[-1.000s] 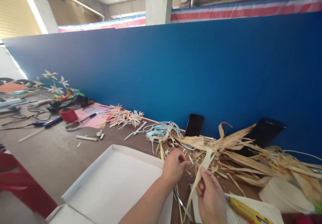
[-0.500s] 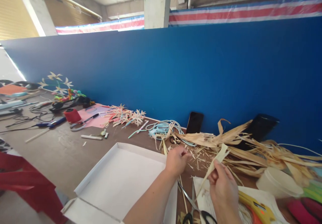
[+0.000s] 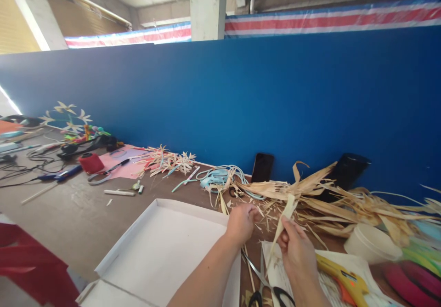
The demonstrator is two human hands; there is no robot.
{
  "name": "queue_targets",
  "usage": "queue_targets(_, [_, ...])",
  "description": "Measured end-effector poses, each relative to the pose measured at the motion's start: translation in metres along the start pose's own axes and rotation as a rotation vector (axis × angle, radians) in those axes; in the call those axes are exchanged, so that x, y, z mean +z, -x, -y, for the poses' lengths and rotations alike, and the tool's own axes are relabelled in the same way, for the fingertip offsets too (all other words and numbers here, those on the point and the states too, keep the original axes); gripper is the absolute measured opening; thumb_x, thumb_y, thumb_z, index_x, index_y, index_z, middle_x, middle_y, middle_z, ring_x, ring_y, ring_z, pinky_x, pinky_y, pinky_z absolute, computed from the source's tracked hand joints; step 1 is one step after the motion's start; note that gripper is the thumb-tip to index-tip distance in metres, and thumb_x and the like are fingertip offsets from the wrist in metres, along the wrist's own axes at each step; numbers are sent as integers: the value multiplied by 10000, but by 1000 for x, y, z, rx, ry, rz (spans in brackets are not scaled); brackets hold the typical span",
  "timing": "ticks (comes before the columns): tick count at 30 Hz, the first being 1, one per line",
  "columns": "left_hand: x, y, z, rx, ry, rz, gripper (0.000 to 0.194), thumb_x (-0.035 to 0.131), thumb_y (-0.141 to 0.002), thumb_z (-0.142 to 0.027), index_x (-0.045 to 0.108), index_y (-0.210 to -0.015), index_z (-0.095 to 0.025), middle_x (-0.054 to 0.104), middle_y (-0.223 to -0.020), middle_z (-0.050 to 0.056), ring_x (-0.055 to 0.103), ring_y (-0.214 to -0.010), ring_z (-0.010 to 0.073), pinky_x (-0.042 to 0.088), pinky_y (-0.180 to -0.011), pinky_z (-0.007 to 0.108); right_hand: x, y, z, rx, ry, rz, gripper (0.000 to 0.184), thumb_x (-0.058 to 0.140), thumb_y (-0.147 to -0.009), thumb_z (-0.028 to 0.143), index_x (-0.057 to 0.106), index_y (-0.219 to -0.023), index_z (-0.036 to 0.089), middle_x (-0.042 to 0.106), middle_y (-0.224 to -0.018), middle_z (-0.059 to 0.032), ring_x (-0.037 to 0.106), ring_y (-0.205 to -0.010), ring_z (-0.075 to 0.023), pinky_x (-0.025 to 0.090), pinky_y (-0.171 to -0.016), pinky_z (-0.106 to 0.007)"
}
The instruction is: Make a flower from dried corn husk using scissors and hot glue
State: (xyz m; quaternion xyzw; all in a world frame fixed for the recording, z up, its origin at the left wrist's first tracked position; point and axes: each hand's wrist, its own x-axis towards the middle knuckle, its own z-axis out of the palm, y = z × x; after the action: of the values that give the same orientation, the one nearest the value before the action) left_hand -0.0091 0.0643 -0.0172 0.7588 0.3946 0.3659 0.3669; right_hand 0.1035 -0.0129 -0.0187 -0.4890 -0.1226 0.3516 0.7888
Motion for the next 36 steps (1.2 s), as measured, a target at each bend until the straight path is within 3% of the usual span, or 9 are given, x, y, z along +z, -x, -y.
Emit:
queue_targets(8, [-1, 0, -4, 25, 173, -7, 326, 422, -826, -297, 635, -1061, -221, 678, -892, 35, 598, -754, 156, 433, -743, 257, 1, 3, -9, -29, 200, 94, 392, 741, -594, 364, 640, -915, 163, 403, -456, 93, 299, -401, -49, 225, -367, -166])
queue_targets(13, [-6, -1, -11, -45, 209, 2, 376, 430, -815, -433, 691, -830, -162, 652, -695, 23, 562, -653, 145, 424, -650, 237, 6, 9, -9, 17, 228, 132, 449, 746, -582, 368, 639, -980, 190, 460, -479, 84, 355, -420, -64, 279, -397, -177])
queue_targets(18, [-7, -6, -9, -36, 405, 25, 264, 577, -723, -377, 691, -763, -142, 636, -768, 25, 548, -728, 133, 412, -701, 221, 7, 13, -13, 72, 305, 251, 385, 726, -612, 386, 656, -923, 171, 428, -447, 79, 329, -408, -53, 247, -391, -166])
queue_targets(21, [-6, -7, -8, -131, 509, 30, 244, 636, -665, -360, 678, -735, -129, 613, -708, 18, 518, -651, 113, 404, -641, 217, 7, 12, -15, 81, 341, 307, 378, 709, -628, 413, 652, -899, 156, 420, -435, 75, 323, -402, -59, 233, -381, -169])
queue_targets(25, [-6, -8, -8, -261, 637, 15, 284, 663, -626, -387, 654, -715, -117, 558, -585, -7, 448, -530, 81, 367, -548, 208, 4, 9, -15, 43, 383, 221, 358, 685, -656, 431, 644, -908, 181, 472, -471, 63, 363, -427, -65, 264, -383, -158])
queue_targets(28, [-5, -7, -7, -291, 652, 11, 323, 666, -616, -430, 639, -698, -119, 517, -537, -20, 408, -485, 68, 328, -499, 201, 3, 6, -12, 61, 264, 162, 336, 700, -650, 402, 648, -903, 187, 566, -639, 31, 381, -468, -50, 279, -384, -143])
queue_targets(31, [-4, -7, -6, -293, 639, 28, 354, 635, -641, -473, 626, -692, -123, 473, -502, -32, 374, -456, 60, 288, -464, 195, 4, 5, -9, 112, 138, 177, 333, 714, -639, 372, 655, -899, 172, 589, -792, 1, 383, -490, -40, 274, -367, -137])
queue_targets(36, [-5, -6, -6, -308, 628, 54, 368, 625, -645, -485, 619, -696, -121, 457, -490, -37, 363, -450, 56, 273, -453, 189, 6, 6, -7, 138, 58, 192, 287, 705, -665, 343, 662, -888, 168, 579, -794, 0, 372, -490, -29, 276, -361, -123])
